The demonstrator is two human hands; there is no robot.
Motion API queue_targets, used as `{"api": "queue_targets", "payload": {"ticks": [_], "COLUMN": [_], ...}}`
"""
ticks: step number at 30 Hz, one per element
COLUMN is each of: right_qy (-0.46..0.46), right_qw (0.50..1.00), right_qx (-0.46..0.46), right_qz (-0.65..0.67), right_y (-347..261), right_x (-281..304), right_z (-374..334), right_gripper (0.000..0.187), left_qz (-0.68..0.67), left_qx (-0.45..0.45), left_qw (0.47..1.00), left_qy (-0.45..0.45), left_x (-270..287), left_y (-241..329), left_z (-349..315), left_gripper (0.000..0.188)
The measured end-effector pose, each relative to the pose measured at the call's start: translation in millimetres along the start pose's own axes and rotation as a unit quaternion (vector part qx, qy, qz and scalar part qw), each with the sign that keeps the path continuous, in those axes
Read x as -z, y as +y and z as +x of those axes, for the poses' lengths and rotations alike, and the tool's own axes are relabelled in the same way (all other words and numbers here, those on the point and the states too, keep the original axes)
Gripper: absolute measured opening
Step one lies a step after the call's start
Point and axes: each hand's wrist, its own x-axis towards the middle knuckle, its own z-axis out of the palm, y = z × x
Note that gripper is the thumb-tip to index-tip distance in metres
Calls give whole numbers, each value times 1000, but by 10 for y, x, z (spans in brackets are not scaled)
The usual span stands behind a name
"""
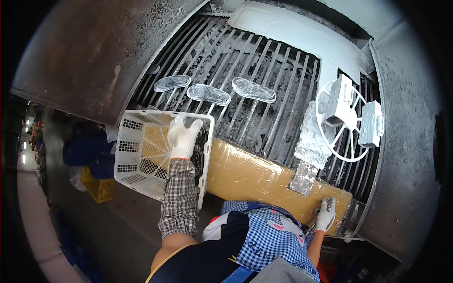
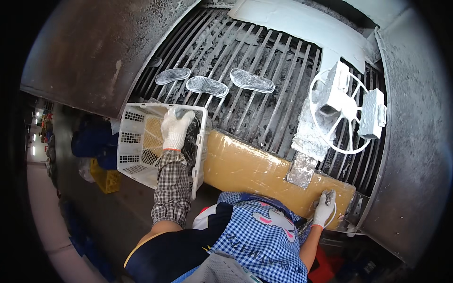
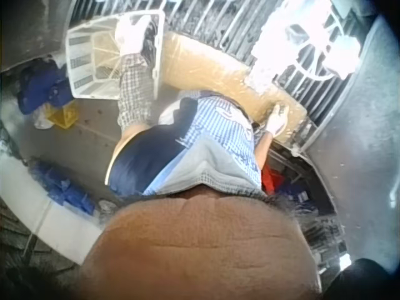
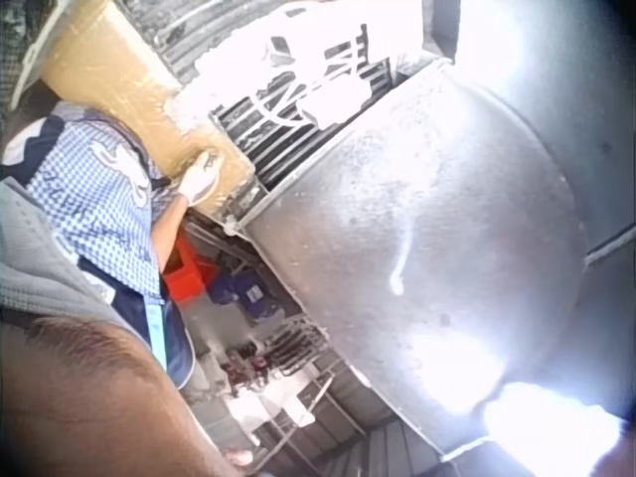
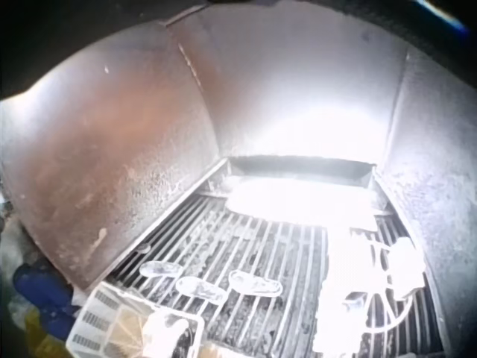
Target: The person repeatedly picks up small plastic parts from a white basket and sprays them with white paint using a spray gun. They rotate the parts to ensure even coverage and place them on a metal grate to dry before picking up the next item.
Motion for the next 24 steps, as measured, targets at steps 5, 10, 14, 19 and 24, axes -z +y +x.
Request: {"api": "queue_targets", "payload": {"ticks": [5,10,14,19,24], "right_qy": [-11,-4,-10,-5,4], "right_qw": [1000,998,997,997,997], "right_qx": [-11,54,9,54,68], "right_qz": [10,-40,-72,-50,-27], "right_y": [17,389,41,135,228], "right_x": [13,127,5,44,31], "right_z": [13,196,54,16,52], "right_gripper": [54,55,58,62,63], "left_qz": [134,176,102,77,-45], "left_qx": [-13,-58,-75,12,-192], "left_qw": [983,977,981,979,980], "left_qy": [-125,-109,-146,-187,37], "left_x": [-130,-196,205,829,1568], "left_y": [-262,-177,23,539,922], "left_z": [-7,56,5,-76,-263], "left_gripper": [92,80,42,43,59]}}
